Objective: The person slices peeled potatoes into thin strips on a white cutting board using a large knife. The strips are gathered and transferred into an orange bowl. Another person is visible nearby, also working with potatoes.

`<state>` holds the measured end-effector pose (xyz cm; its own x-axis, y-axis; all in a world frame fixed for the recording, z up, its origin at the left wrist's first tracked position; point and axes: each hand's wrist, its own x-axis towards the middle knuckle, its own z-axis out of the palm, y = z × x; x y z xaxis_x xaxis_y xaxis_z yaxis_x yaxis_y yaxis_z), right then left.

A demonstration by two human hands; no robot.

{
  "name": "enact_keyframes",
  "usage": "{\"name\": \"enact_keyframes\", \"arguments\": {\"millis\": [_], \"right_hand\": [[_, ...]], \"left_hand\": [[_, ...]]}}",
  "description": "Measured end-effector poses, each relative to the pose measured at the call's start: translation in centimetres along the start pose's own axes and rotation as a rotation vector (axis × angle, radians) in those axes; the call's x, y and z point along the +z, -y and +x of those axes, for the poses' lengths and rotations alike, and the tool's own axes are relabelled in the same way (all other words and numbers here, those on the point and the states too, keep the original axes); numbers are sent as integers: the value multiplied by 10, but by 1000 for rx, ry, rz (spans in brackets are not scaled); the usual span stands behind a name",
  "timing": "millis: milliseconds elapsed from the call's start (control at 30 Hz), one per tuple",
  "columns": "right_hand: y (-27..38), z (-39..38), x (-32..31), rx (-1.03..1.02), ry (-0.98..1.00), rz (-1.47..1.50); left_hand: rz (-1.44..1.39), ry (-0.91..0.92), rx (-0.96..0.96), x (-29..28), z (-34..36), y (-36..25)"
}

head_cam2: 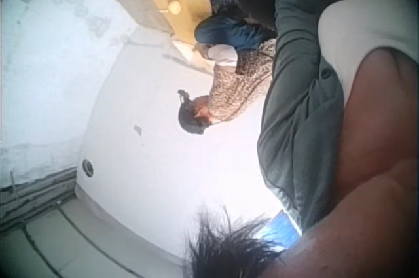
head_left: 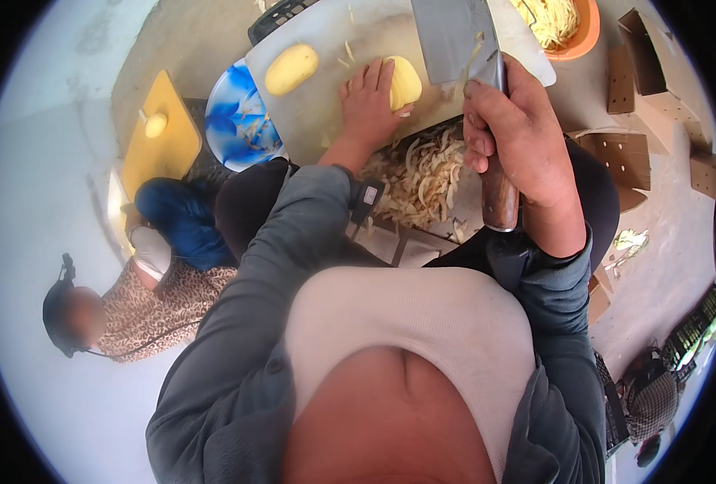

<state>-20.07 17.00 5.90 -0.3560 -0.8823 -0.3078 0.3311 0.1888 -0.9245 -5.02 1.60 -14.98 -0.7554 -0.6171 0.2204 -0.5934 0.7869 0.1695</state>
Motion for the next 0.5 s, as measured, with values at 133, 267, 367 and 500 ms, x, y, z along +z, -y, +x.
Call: {"name": "enact_keyframes", "arguments": {"millis": [133, 267, 367, 500], "right_hand": [[-2, 0, 7, -24, 15, -40], [-10, 6, 14, -4, 14, 0], [-11, 10, 14, 13, 6, -46], [-12, 14, 12, 10, -25, -62]], "left_hand": [[-49, -18, 10, -1, 0, 2], [-128, -55, -17, -2, -1, 3], [-190, -100, -84, -6, -2, 1], [-183, -96, -107, -14, 1, 1]]}}
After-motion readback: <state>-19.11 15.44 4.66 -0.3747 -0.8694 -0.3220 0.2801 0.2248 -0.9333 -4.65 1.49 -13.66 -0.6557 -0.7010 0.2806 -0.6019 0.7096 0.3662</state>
